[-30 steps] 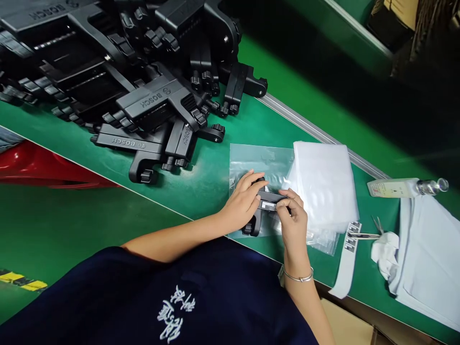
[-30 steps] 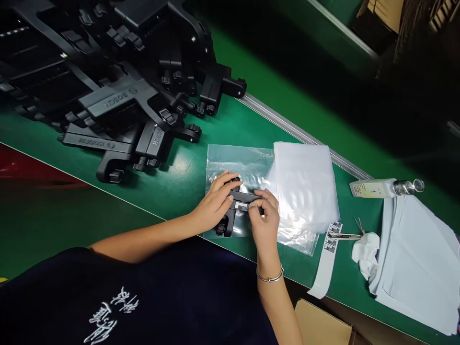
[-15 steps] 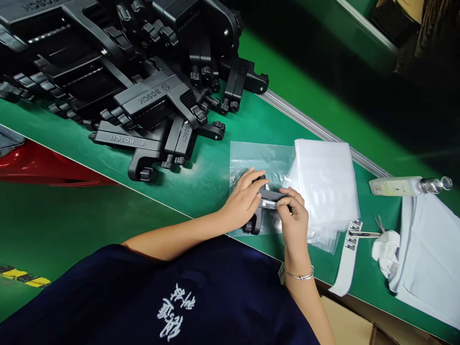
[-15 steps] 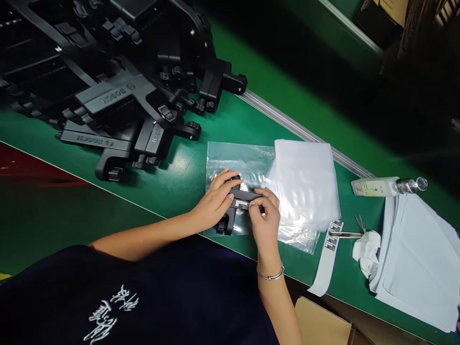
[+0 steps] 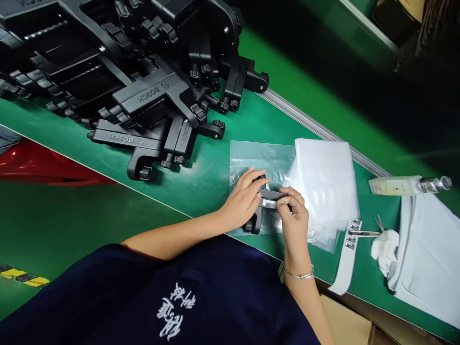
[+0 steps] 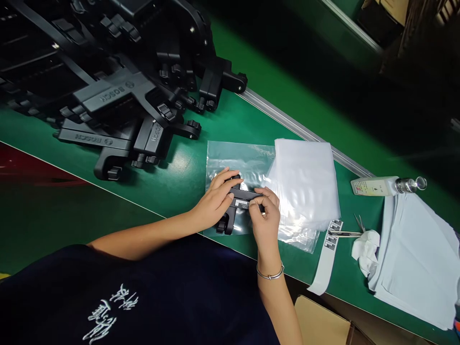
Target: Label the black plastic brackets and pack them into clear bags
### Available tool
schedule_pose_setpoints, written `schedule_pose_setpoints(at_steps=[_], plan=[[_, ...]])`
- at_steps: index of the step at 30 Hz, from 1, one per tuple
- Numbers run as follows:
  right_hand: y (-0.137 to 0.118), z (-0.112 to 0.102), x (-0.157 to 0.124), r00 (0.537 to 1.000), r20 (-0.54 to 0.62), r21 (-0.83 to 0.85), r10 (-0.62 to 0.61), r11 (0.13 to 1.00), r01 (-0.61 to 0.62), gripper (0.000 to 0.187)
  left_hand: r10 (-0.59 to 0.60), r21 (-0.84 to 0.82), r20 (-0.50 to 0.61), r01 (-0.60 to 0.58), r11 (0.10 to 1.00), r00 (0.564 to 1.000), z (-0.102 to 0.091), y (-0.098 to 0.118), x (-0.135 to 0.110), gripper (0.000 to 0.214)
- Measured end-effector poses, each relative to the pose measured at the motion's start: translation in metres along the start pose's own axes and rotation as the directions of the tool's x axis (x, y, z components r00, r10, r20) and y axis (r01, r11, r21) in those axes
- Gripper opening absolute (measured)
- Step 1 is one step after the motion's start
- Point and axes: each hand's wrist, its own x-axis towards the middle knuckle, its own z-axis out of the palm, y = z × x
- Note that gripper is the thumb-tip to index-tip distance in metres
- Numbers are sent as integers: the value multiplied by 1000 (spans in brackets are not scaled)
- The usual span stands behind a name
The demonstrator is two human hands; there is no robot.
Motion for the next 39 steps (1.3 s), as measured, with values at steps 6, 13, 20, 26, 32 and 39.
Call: schedule_pose_setpoints(at_steps=[6, 13, 20, 26, 32, 39], plan=[[-1, 0, 1, 1000, -3, -12, -5, 1000, 5, 15, 7, 6, -3, -7, 1000, 1000, 0, 0, 0, 40], [-2, 0, 1, 1000, -1, -13, -2, 1000, 2, 15, 3, 7, 0, -3, 1000, 1000, 0, 0, 0, 41], [-5, -1, 1, 1000, 12, -68, 8, 998, -7, 17, 4, 23, -6, -4, 1000, 1000, 2, -1, 0, 41], [-6, 0, 1, 999, 26, -105, -21, 994, 23, 15, 307, 206, 7, -302, 931, 952, -17, -9, -7, 38], [-4, -1, 2, 999, 30, -111, -30, 993, 33, 13, 493, 357, 286, -569, 741, 822, -41, -21, -5, 32], [-6, -2, 3, 998, 60, -60, 5, 998, -1, 17, 469, 321, 348, -573, 754, 812, -46, -24, -1, 37]])
